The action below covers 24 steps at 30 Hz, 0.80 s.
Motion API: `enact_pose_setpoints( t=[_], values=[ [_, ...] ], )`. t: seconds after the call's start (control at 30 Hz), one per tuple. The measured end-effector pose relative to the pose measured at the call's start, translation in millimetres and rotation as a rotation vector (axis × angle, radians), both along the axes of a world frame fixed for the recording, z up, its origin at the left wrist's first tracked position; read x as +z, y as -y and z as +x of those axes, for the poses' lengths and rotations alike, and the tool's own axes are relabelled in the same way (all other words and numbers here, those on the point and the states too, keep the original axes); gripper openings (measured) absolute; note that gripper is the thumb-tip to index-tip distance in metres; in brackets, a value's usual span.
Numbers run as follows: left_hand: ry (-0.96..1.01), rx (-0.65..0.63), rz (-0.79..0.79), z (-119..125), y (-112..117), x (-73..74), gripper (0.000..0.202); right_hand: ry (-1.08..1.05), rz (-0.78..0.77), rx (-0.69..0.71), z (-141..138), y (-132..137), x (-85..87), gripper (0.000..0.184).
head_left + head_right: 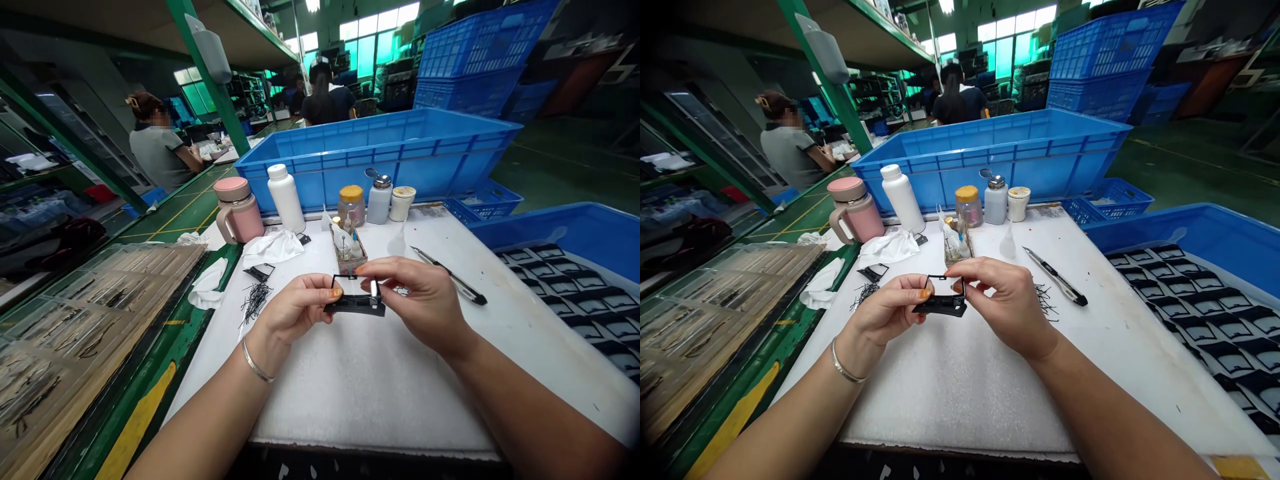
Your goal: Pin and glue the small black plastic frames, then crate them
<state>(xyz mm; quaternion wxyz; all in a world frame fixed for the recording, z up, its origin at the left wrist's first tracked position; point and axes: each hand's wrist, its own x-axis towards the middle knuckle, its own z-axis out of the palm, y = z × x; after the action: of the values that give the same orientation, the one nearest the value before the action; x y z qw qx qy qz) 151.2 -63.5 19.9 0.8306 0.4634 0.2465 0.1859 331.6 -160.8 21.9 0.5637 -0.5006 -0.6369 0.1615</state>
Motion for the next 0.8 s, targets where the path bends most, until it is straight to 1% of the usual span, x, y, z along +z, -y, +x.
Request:
enact_pose_setpoints(
  t=[0.2, 0.3, 0.4, 0.47, 0.53, 0.6, 0.67, 0.73, 0.8],
  values=[
    [-0.006, 0.009, -0.024, 0.7, 0.0, -0.7, 0.025, 0.012, 0.014, -0.037, 0.0, 0.5, -1.7, 0.022],
    [0.004, -0.003, -0.016, 1.1, -0.7, -3.1, 0.027, 0.017, 0.013, -0.040, 0.1, 0.7, -1.5, 0.022],
    [0.002, -0.005, -0.003, 1.3, -1.6, -4.8, 0.034, 0.007, 0.026, -0.027, 0.5, -0.2, -0.9, 0.022],
    [0.003, -0.016, 0.011, 0.9, -1.8, -4.7, 0.038, 0.008, 0.042, -0.010, 1.5, -0.8, 0.0, 0.023],
    [-0.032, -0.015, 0.070, -0.3, -1.3, -3.7, 0.037, 0.022, 0.040, -0.005, 3.2, -0.9, 1.4, 0.020],
    [-0.080, 0.039, 0.183, -1.7, -0.1, -2.6, 0.033, -0.007, -0.006, -0.025, 5.3, -0.5, 2.9, 0.012],
    [-0.087, 0.135, 0.298, -2.7, 1.5, -2.1, 0.033, -0.111, -0.099, -0.042, 7.2, -0.4, 3.9, 0.005],
    [-0.035, 0.226, 0.379, -2.1, 3.8, -2.3, 0.037, -0.243, -0.210, -0.024, 8.4, -1.4, 3.6, 0.014],
    [0.024, 0.265, 0.431, 0.3, 7.0, -2.6, 0.041, -0.352, -0.299, 0.027, 8.5, -3.7, 1.6, 0.022]
  ],
)
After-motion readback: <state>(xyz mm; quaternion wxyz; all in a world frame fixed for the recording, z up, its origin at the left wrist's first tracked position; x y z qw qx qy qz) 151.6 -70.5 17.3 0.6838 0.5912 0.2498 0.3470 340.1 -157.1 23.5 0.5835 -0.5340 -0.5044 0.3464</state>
